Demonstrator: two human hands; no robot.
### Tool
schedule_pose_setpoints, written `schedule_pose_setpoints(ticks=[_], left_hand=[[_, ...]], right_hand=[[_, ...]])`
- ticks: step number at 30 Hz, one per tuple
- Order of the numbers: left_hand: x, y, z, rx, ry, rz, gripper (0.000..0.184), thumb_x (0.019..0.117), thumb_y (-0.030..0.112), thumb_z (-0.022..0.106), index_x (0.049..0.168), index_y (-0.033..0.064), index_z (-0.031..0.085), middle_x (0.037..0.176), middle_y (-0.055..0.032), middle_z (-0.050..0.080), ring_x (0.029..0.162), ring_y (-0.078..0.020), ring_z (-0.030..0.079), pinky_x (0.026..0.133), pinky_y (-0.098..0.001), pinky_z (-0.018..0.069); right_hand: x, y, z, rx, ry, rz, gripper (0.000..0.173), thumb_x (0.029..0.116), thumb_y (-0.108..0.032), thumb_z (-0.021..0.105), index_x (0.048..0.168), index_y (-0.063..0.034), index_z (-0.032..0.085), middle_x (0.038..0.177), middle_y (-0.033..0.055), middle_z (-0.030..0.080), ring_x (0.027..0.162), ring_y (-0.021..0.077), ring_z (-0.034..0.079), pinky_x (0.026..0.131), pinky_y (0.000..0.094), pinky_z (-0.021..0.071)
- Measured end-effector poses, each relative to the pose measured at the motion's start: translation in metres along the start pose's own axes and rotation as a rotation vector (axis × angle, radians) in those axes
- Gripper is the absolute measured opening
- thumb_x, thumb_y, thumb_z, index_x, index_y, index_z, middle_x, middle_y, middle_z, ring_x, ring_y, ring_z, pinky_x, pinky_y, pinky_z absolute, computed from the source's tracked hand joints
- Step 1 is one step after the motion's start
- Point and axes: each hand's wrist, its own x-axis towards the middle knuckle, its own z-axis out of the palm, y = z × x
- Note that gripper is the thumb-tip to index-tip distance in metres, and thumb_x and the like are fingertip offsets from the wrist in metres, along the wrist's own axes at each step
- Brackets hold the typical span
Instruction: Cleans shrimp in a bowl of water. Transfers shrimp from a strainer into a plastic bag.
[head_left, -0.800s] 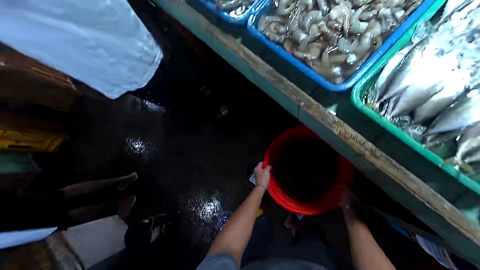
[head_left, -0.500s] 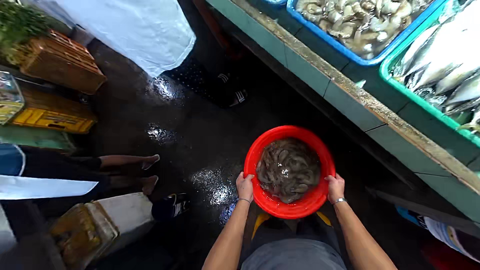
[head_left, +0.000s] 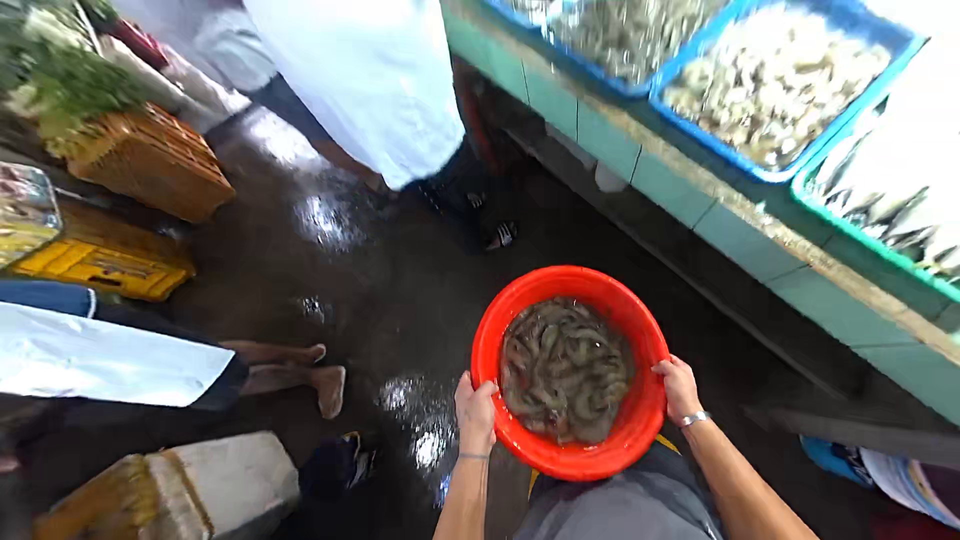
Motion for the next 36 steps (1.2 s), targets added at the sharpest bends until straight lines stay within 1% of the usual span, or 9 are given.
schedule_pose_setpoints(ticks=[5,9,13,20,23,25,30,33,36], left_hand=[[0.025,0.075,0.000,-0.036,-0.025,0.145,0.034,0.0789,0.001,0.060,0.112,-0.0028,0.062,0.096,-0.0139,0.068,0.084,-0.0200,0.069,0.072,-0.0393,0.0595],[0.051,0.139,0.024,-0.108,-0.046,0.231,0.030,0.0806,0.001,0.058,0.111,-0.0023,0.061,0.092,-0.0114,0.068,0.080,-0.0164,0.068,0.068,-0.0344,0.0593],[0.076,0.202,0.067,-0.131,-0.055,0.280,0.031,0.0802,0.001,0.057,0.111,-0.0014,0.060,0.091,-0.0091,0.068,0.078,-0.0140,0.069,0.067,-0.0314,0.0593],[0.128,0.277,0.170,-0.121,-0.058,0.338,0.035,0.0760,0.003,0.057,0.110,0.0002,0.061,0.088,-0.0065,0.069,0.074,-0.0115,0.069,0.063,-0.0298,0.0593],[0.152,0.295,0.208,-0.135,-0.098,0.350,0.038,0.0726,0.002,0.058,0.110,-0.0011,0.061,0.089,-0.0084,0.070,0.075,-0.0134,0.070,0.063,-0.0314,0.0597],[0.170,0.307,0.234,-0.130,-0.133,0.354,0.040,0.0709,0.002,0.059,0.110,-0.0015,0.062,0.091,-0.0091,0.070,0.078,-0.0144,0.070,0.065,-0.0323,0.0601],[0.221,0.343,0.290,-0.082,-0.254,0.373,0.043,0.0695,0.002,0.059,0.113,-0.0016,0.061,0.093,-0.0099,0.071,0.080,-0.0149,0.071,0.067,-0.0324,0.0603],[0.249,0.360,0.315,-0.099,-0.345,0.370,0.041,0.0720,0.000,0.058,0.113,-0.0025,0.061,0.093,-0.0110,0.071,0.081,-0.0162,0.071,0.068,-0.0329,0.0606],[0.276,0.379,0.335,-0.136,-0.434,0.348,0.039,0.0748,0.000,0.056,0.113,-0.0040,0.060,0.094,-0.0127,0.071,0.081,-0.0180,0.071,0.069,-0.0346,0.0611]], right_hand=[[0.007,-0.092,0.028,-0.008,-0.025,-0.138,0.018,0.0800,-0.004,0.059,0.096,-0.0010,0.067,0.080,0.0090,0.068,0.069,0.0186,0.067,0.061,0.0393,0.0582],[0.030,-0.176,0.039,0.071,-0.073,-0.273,0.014,0.0803,-0.002,0.058,0.091,-0.0027,0.066,0.076,0.0068,0.069,0.066,0.0158,0.067,0.059,0.0361,0.0586],[0.064,-0.259,0.040,0.114,-0.099,-0.383,0.012,0.0793,-0.002,0.057,0.088,-0.0052,0.064,0.073,0.0033,0.067,0.063,0.0118,0.066,0.057,0.0309,0.0575],[0.158,-0.362,0.021,0.138,-0.168,-0.493,0.025,0.0783,-0.005,0.059,0.101,-0.0023,0.068,0.082,0.0053,0.072,0.071,0.0131,0.070,0.063,0.0332,0.0608],[0.191,-0.387,0.015,0.155,-0.151,-0.507,0.024,0.0767,-0.007,0.059,0.099,-0.0037,0.067,0.080,0.0037,0.071,0.069,0.0123,0.070,0.062,0.0332,0.0609],[0.209,-0.401,0.010,0.164,-0.117,-0.517,0.025,0.0774,-0.006,0.059,0.101,-0.0027,0.067,0.081,0.0043,0.072,0.069,0.0125,0.070,0.061,0.0330,0.0614],[0.244,-0.415,0.002,0.173,0.042,-0.500,0.029,0.0757,-0.007,0.059,0.103,-0.0026,0.068,0.082,0.0046,0.072,0.069,0.0130,0.070,0.061,0.0338,0.0610],[0.252,-0.413,0.002,0.173,0.142,-0.501,0.031,0.0748,-0.009,0.060,0.104,-0.0036,0.069,0.083,0.0038,0.072,0.070,0.0129,0.070,0.061,0.0346,0.0613],[0.252,-0.418,0.009,0.163,0.264,-0.493,0.031,0.0727,-0.011,0.059,0.102,-0.0059,0.068,0.080,-0.0005,0.071,0.068,0.0091,0.069,0.060,0.0318,0.0604]])
